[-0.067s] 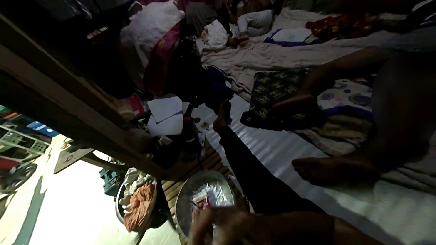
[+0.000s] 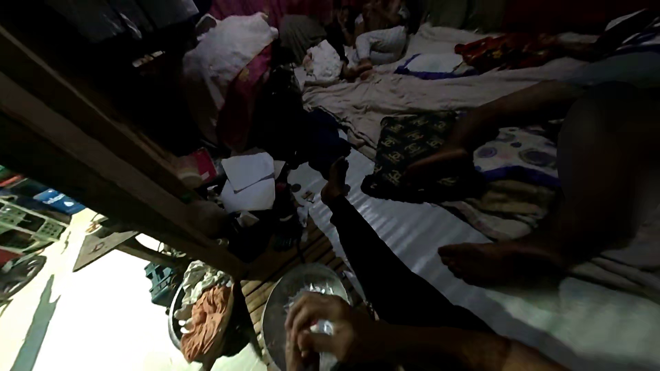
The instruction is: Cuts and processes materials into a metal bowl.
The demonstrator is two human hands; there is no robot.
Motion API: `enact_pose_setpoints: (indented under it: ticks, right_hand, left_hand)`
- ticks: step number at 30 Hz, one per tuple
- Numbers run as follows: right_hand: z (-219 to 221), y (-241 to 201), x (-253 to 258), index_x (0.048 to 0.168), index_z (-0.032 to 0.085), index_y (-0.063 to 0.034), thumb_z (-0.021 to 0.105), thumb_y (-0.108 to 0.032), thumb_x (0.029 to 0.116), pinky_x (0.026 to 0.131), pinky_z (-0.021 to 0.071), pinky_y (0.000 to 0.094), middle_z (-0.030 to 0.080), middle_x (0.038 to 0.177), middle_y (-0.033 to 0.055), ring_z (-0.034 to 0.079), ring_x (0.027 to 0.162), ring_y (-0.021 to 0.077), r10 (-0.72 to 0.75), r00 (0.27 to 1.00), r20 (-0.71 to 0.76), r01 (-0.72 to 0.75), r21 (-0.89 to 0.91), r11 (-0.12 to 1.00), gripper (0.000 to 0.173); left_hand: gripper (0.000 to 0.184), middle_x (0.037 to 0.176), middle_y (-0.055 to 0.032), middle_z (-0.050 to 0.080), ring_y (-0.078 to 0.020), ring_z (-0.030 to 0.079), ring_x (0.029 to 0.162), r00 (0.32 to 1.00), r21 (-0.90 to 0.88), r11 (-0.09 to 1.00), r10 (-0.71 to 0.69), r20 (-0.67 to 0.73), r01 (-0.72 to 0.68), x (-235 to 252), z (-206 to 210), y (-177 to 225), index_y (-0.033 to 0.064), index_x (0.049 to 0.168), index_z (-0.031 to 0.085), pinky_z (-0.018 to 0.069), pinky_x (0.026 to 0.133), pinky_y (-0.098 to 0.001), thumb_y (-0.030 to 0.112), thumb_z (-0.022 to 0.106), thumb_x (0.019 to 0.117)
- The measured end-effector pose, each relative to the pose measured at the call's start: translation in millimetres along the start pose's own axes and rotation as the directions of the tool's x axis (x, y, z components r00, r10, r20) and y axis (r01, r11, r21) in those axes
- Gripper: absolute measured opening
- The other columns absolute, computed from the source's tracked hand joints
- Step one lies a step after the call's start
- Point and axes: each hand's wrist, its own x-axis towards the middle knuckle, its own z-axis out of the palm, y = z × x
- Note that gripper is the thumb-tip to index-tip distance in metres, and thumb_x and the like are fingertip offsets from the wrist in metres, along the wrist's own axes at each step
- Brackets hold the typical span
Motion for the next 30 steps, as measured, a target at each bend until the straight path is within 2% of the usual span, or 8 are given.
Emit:
enact_pose_setpoints:
  ticks: [2, 4, 7, 10, 16, 22, 26, 30]
  right_hand:
    - [-2, 70, -15, 0.107, 0.068, 0.0117, 0.057, -0.006, 0.0995, 0.086, 0.0544, 0.0272, 0.07, 0.104, 0.0199, 0.067, 0.092, 0.0162, 0.203, 0.956, -0.212, -0.231, -0.12, 0.965, 0.022]
    - [-8, 118, -37, 0.112, 0.067, 0.0099, 0.055, -0.009, 0.1015, 0.085, 0.0534, 0.0294, 0.069, 0.104, 0.0189, 0.065, 0.09, 0.0164, 0.428, 0.86, -0.279, -0.465, -0.079, 0.882, 0.025]
    - [-8, 145, -66, 0.115, 0.065, 0.0093, 0.059, -0.009, 0.1009, 0.078, 0.0513, 0.0293, 0.067, 0.105, 0.0154, 0.06, 0.085, 0.0138, 0.685, 0.707, -0.178, -0.682, 0.088, 0.726, 0.024]
    - [0, 143, -75, 0.114, 0.065, 0.0047, 0.057, -0.013, 0.1039, 0.072, 0.049, 0.0262, 0.067, 0.097, 0.0071, 0.057, 0.078, 0.0082, 0.787, 0.607, -0.113, -0.749, 0.25, 0.613, 0.022]
    - [4, 141, -67, 0.113, 0.063, 0.004, 0.055, -0.009, 0.1042, 0.068, 0.0497, 0.0231, 0.064, 0.094, 0.0049, 0.057, 0.075, 0.0064, 0.788, 0.613, -0.066, -0.748, 0.274, 0.605, 0.018]
    - [9, 129, -69, 0.121, 0.06, 0.0085, 0.057, 0.0, 0.1014, 0.072, 0.0493, 0.024, 0.063, 0.099, 0.0093, 0.056, 0.077, 0.0076, 0.825, 0.564, -0.045, -0.794, 0.244, 0.557, 0.022]
    - [5, 144, -76, 0.12, 0.059, 0.0104, 0.058, 0.002, 0.0994, 0.072, 0.0497, 0.0248, 0.064, 0.101, 0.0118, 0.057, 0.079, 0.0088, 0.785, 0.615, -0.07, -0.76, 0.214, 0.614, 0.023]
    - [1, 149, -74, 0.117, 0.061, 0.0045, 0.05, -0.011, 0.1065, 0.066, 0.0492, 0.0227, 0.062, 0.095, 0.005, 0.056, 0.073, 0.0062, 0.77, 0.633, -0.08, -0.718, 0.312, 0.622, 0.022]
  left_hand:
    - [0.019, 0.071, 0.0082, 0.069, 0.006, 0.054, 0.046, 0.997, -0.083, 0.996, 0.034, 0.074, -0.028, 17, -41, -30, 0.0208, 0.094, 0.072, 0.0462, 0.046, -0.0091, 0.024, 0.056, 0.1039]
    - [0.012, 0.073, 0.0075, 0.069, 0.0047, 0.053, 0.046, 0.998, -0.105, 0.994, 0.029, 0.057, -0.022, 18, -50, -39, 0.0214, 0.096, 0.074, 0.046, 0.045, -0.0103, 0.029, 0.066, 0.0992]
    - [0.015, 0.08, 0.0046, 0.072, 0.0037, 0.054, 0.047, 0.999, -0.11, 0.994, 0.022, 0.025, -0.019, 16, -43, -41, 0.0168, 0.096, 0.072, 0.0467, 0.045, -0.0109, 0.017, 0.058, 0.1018]
    - [0.021, 0.089, 0.0009, 0.075, 0.004, 0.054, 0.048, 0.999, -0.057, 0.998, 0.011, 0.05, -0.008, 19, -40, -46, 0.0125, 0.099, 0.071, 0.0464, 0.046, -0.0108, 0.008, 0.051, 0.1027]
    - [0.012, 0.092, 0.0003, 0.075, 0.0049, 0.054, 0.05, 0.994, -0.044, 0.998, 0.046, 0.103, -0.041, 18, -42, -46, 0.0107, 0.1, 0.072, 0.0462, 0.048, -0.0102, 0.011, 0.06, 0.1]
    - [0.022, 0.093, 0.0004, 0.076, 0.0057, 0.053, 0.049, 0.997, -0.049, 0.998, 0.049, 0.061, -0.046, 19, -37, -45, 0.0103, 0.1, 0.069, 0.0454, 0.047, -0.0094, 0.006, 0.048, 0.1034]
    - [0.023, 0.095, -0.0001, 0.076, 0.0044, 0.054, 0.051, 0.998, 0.015, 0.998, 0.055, 0.009, -0.055, 21, -35, -49, 0.0096, 0.101, 0.067, 0.0456, 0.048, -0.0105, 0.004, 0.045, 0.1027]
    - [0.023, 0.092, 0.0003, 0.075, 0.004, 0.055, 0.052, 0.997, 0.119, 0.99, 0.075, -0.008, -0.073, 20, -37, -47, 0.0084, 0.1, 0.066, 0.0463, 0.049, -0.0113, 0.004, 0.044, 0.103]
